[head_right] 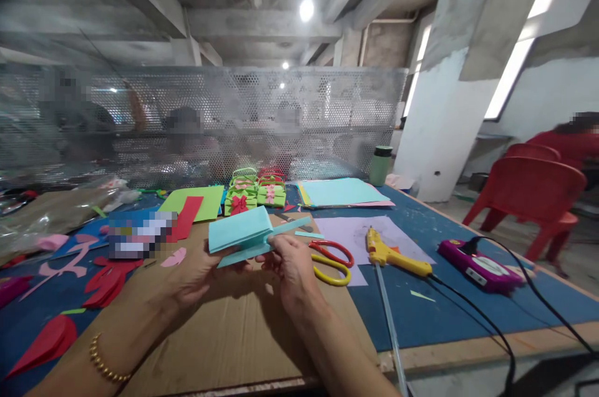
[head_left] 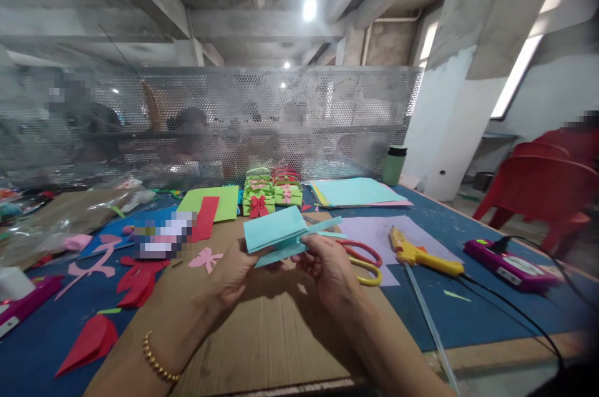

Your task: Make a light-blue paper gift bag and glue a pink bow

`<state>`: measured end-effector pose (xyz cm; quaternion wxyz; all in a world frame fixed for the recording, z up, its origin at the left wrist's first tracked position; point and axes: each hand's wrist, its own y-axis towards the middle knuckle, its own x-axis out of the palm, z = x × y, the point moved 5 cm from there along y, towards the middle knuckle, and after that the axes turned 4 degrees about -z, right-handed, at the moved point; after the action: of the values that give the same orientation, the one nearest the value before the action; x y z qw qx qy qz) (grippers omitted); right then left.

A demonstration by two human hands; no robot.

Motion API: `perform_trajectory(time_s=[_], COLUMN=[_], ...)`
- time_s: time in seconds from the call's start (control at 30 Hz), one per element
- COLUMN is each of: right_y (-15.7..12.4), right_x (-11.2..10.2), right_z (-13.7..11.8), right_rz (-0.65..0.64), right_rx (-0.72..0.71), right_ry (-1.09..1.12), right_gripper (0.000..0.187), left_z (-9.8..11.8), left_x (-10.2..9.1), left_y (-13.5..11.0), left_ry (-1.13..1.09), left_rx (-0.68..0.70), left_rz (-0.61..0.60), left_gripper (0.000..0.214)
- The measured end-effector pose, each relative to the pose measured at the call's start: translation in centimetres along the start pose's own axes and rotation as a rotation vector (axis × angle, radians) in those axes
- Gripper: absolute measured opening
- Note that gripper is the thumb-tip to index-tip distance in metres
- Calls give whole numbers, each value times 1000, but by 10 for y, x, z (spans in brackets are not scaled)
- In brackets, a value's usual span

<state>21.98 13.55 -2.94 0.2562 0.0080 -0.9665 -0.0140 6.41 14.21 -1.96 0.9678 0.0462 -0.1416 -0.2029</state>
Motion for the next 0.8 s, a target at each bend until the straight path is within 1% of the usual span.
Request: perform_trajectory(time_s=[0.1, 0.23, 0.33, 0.4, 0.43, 0.5, 0.57, 0.6, 0.63, 0.67, 0.7, 0.73, 0.77, 0.8], right_y=[-3, -5, -3, -2, -2, -4, -8, -12, -16, -21, -26, -32, -39, -47], right_x=[3, 3, 0, -2, -4, -5, -6, -5, -3, 0, 3, 7, 12, 18], right_z=[-4, -10, -13, -16, -19, -27, -37, -43, -48, -53, -56, -58, -59, -60], right_rz=[-20, -12, 15, 37, 47, 63, 71, 65, 51, 30, 5, -32, -76, -116], right_rx=[1, -28, -57, -98, -126, -190, -262, -298, -331, -361, -383, -414, -465, -544], right_ry=[-44, -126, -229, -310, -352, -439, -530, -578, -627, -674, -712, -756, -815, -894], right_gripper=[35, 40, 38, 34, 32, 31, 31, 32, 33, 34, 35, 35, 34, 32], left_z=[-5, -9, -7, 0, 5, 18, 33, 41, 52, 64, 77, 89, 97, 103], left_x=[-4, -8, -5, -2, -2, -6, -16, -23, -31, -39, -42, -37, -26, -11], left_y=[1, 2, 0, -4, -7, -12, -17, -18, -20, -21, -24, -26, -29, -32], left_ry=[-123, -217, -211, -172, -138, -45, 99, 186, 275, 377, 487, 610, 737, 845], left_rx=[-83, -100, -128, -153, -158, -159, -157, -157, -122, -63, 18, 96, 162, 238], left_rz=[18, 51, 73, 38, 1, -97, -190, -198, -116, 2, 114, 148, 103, 31], left_gripper=[36, 33, 36, 39, 42, 48, 53, 53, 52, 49, 44, 42, 39, 36])
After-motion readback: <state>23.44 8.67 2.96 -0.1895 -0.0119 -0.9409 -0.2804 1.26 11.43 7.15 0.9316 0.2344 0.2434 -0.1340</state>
